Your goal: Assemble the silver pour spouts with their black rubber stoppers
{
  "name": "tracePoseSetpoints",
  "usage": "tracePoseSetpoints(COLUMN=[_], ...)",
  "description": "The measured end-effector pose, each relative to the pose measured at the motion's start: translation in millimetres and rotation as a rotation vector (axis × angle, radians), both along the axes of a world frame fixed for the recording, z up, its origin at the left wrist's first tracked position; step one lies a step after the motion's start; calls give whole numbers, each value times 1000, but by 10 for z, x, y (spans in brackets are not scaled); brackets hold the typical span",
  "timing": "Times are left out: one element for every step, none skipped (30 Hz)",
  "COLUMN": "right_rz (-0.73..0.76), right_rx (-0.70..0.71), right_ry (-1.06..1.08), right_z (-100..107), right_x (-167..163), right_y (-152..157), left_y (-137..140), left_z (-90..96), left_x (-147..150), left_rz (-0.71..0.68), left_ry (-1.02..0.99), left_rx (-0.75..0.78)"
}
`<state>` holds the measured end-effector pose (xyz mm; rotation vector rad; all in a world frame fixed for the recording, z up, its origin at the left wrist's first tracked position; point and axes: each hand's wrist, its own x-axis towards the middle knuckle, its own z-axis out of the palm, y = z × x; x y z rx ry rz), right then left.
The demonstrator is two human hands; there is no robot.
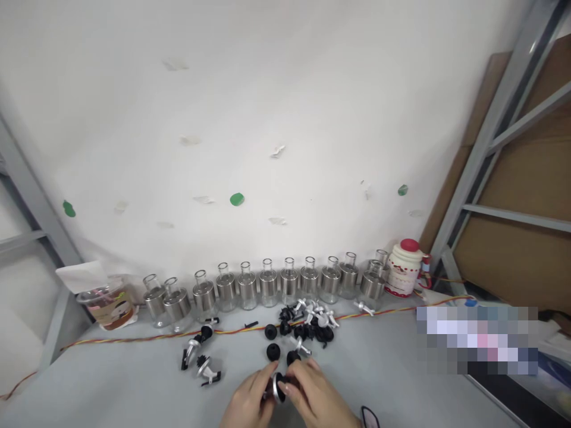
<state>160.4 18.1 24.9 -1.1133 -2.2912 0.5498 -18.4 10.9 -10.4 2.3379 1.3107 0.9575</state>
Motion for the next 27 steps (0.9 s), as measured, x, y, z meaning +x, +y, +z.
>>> tracePoseSetpoints(right_rz=[-3, -17, -43, -72, -100, -122, -132, -135, -137, -140, -144, -149, -154, -160, -165, -170, -173, -173, -168, -158, -138, -110, -68, -19, 30, 70, 96], right_rx=[-21, -48, -83, -123, -168, -213, -256, -294, -326, -351, -369, -381, -390, -397, -404, -409, -410, -403, -386, -357, -324, -286, -254, -227, -205, -187, -171], right_ry=[13, 35, 69, 112, 162, 212, 258, 294, 319, 337, 347, 354, 359, 365, 370, 373, 370, 361, 353, 350, 344, 341, 320, 281, 223, 147, 65], right_z=[5, 12, 17, 20, 19, 13, 0, -19, -45, -76, -109, -143, -172, -194, -205, -203, -186, -155, -112, -60, -6, 45, 88, 117, 131, 129, 114], right_x=[-1, -3, -6, -10, -15, -22, -30, -40, -50, -61, -72, -84, -94, -103, -109, -111, -108, -99, -84, -64, -41, -17, 4, 20, 29, 31, 24], right_y=[-2, -3, -2, -1, 1, 3, 5, 5, 4, 3, 1, 0, 0, 0, 0, 1, 0, -2, -5, -10, -16, -21, -25, -27, -27, -25, -22], left_y=[1, 0, 0, -1, -3, -5, -8, -12, -17, -23, -29, -36, -42, -46, -49, -49, -45, -39, -31, -21, -10, -1, 6, 11, 14, 14, 12], left_z=[-9, -16, -23, -28, -31, -28, -18, 0, 30, 69, 116, 166, 215, 255, 281, 287, 272, 237, 187, 130, 72, 21, -18, -46, -62, -70, -74], left_x=[-7, -10, -10, -7, -3, 1, 5, 9, 12, 15, 19, 23, 27, 30, 34, 37, 39, 40, 39, 36, 31, 23, 14, 4, -5, -10, -12], left_rz=[-16, -14, 3, 32, 61, 83, 95, 97, 94, 93, 90, 80, 62, 35, 10, -9, -11, 10, 45, 90, 137, 153, 169, 173, 167, 163, 159], left_ry=[14, 21, 24, 27, 35, 48, 67, 91, 117, 146, 183, 233, 292, 354, 409, 447, 463, 456, 432, 400, 364, 348, 337, 333, 333, 327, 312], left_rx=[40, 84, 126, 167, 205, 241, 272, 296, 319, 337, 355, 370, 382, 396, 403, 400, 392, 382, 368, 361, 365, 351, 336, 319, 297, 277, 259])
